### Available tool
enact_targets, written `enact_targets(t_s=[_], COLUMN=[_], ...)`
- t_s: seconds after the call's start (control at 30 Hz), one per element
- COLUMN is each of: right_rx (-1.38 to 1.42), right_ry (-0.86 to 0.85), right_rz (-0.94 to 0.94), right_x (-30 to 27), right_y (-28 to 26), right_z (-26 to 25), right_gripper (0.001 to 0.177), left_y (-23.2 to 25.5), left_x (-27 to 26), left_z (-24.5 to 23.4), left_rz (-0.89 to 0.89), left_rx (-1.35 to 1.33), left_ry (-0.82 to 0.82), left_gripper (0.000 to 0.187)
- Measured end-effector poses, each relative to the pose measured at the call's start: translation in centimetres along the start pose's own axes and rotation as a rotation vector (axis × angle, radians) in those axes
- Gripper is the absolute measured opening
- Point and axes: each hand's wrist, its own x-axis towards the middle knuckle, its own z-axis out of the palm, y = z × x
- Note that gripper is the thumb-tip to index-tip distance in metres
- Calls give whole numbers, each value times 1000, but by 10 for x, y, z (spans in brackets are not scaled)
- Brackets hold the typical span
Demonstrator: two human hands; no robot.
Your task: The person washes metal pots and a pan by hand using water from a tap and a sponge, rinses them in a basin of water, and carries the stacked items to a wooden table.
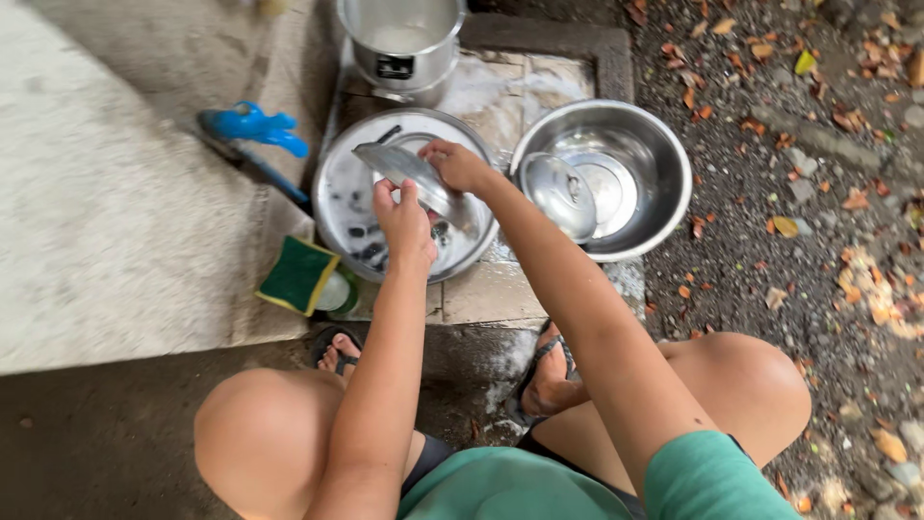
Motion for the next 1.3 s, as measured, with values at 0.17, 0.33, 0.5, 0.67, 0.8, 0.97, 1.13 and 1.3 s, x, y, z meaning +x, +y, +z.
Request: enact_targets(t_s=[0.17,0.33,0.5,0.67,0.8,0.97,1.13,1.3], right_rx=[-66,-344,-365,-433,-421,-456,-797,-630], right_ry=[199,517,740,728,688,691,1019,562], right_rz=[-489,48,35,277,417,461,48,-218], right_x=[-10,-28,-48,-55,-51,-45,-38,-12], right_y=[39,79,171,243,260,268,241,186], right_z=[-47,-161,-188,-156,-141,-130,-112,-51], right_gripper=[29,23,22,24,26,25,40,45], left_y=[-38,-126,-219,-259,-267,-273,-295,-236], left_x=[1,30,54,62,52,46,65,87], left_z=[33,77,90,81,91,97,74,28], left_rz=[362,246,-509,-636,-651,-655,-254,281], left_rx=[440,491,512,580,496,536,668,907], left_ry=[-58,-286,-451,-464,-425,-367,-311,-138], left_gripper=[24,45,68,89,96,94,80,32])
